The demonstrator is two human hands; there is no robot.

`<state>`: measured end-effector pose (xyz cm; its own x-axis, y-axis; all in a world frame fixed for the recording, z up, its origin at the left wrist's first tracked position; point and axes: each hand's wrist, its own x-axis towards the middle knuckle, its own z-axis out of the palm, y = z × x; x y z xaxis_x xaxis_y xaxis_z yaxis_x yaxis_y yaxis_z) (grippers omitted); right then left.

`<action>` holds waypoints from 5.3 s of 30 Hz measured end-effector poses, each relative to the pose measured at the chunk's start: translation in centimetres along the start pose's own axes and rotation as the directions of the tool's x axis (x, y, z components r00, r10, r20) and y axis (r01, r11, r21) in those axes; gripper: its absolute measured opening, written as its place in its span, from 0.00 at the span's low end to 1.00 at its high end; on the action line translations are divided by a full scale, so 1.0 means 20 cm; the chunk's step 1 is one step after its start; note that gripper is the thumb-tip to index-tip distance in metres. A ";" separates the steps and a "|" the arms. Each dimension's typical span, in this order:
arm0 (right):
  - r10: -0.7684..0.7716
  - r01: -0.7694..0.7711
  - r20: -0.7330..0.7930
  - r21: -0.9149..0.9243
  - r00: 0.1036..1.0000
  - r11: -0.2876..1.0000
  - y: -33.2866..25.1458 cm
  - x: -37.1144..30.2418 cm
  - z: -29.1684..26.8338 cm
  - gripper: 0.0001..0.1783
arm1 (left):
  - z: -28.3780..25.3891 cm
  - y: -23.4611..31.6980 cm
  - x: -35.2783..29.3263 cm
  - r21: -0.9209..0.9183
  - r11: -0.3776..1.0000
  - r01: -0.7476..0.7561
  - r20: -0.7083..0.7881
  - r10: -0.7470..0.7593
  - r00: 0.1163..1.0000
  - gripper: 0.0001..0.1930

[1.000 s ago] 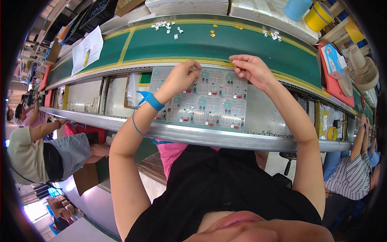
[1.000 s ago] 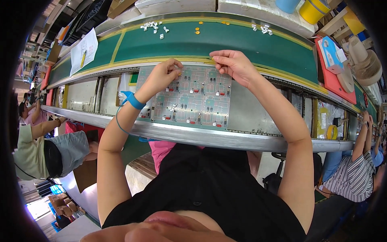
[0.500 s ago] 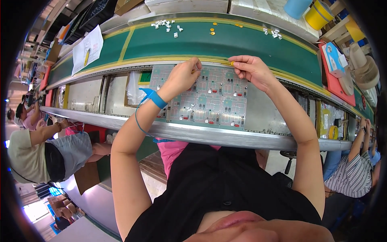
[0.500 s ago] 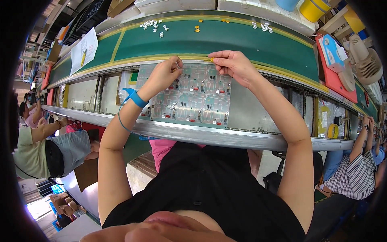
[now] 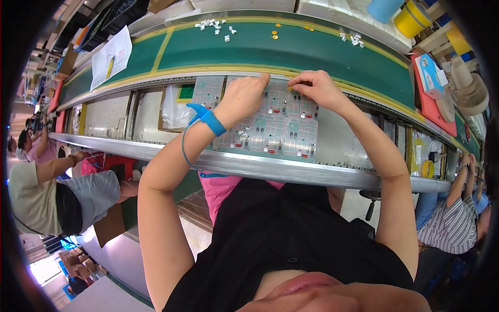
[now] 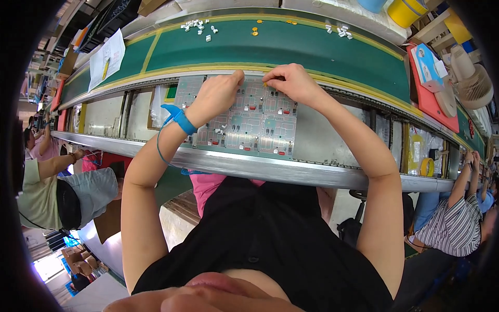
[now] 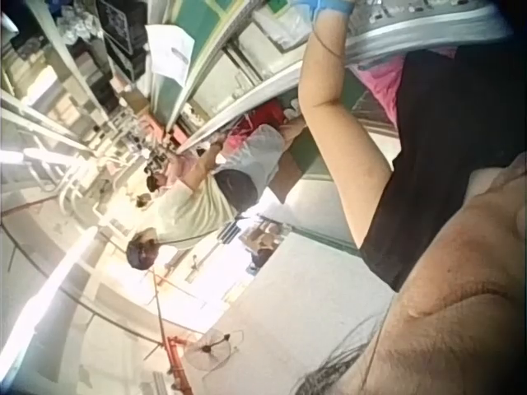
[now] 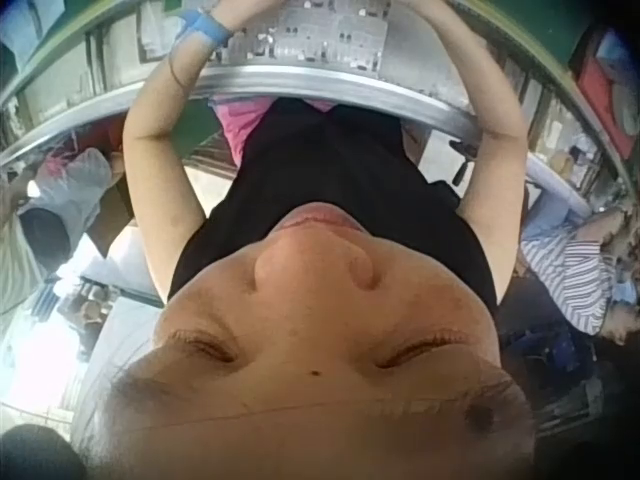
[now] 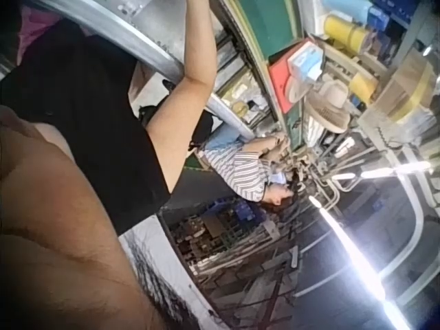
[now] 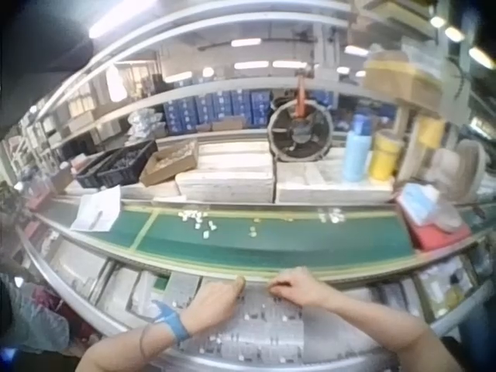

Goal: The person inserts small electronic components into a circuit board by hand.

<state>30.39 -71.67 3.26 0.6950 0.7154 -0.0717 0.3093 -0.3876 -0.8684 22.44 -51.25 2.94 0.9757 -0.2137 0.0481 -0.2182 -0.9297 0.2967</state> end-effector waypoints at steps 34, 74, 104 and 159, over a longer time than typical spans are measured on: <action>-0.538 0.710 0.464 -0.491 0.704 0.505 0.04 0.06 -0.06 0.08 | -0.21 -0.31 -0.14 -0.782 0.482 0.395 0.247 -0.343 0.906 0.08; 0.231 -0.256 0.111 0.411 0.967 0.875 -0.08 -0.12 -0.10 0.06 | -0.13 -0.35 -0.15 -0.351 0.924 0.154 -0.051 -0.183 0.982 0.07; -0.464 0.525 0.248 -0.395 0.851 0.754 -0.09 -0.23 0.13 0.06 | -0.12 -0.28 -0.12 0.155 0.986 0.062 0.036 -0.068 0.997 0.04; -0.407 0.111 -0.023 -0.947 0.913 0.302 0.29 0.53 -0.39 0.11 | 0.12 -0.47 0.77 -0.132 0.989 0.061 -0.194 -0.086 0.977 0.07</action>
<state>44.57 -70.88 1.34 0.5237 0.7976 0.2992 0.7849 -0.5883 0.1944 39.47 -46.42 -1.37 0.9759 -0.0703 0.2068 -0.1538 -0.8934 0.4221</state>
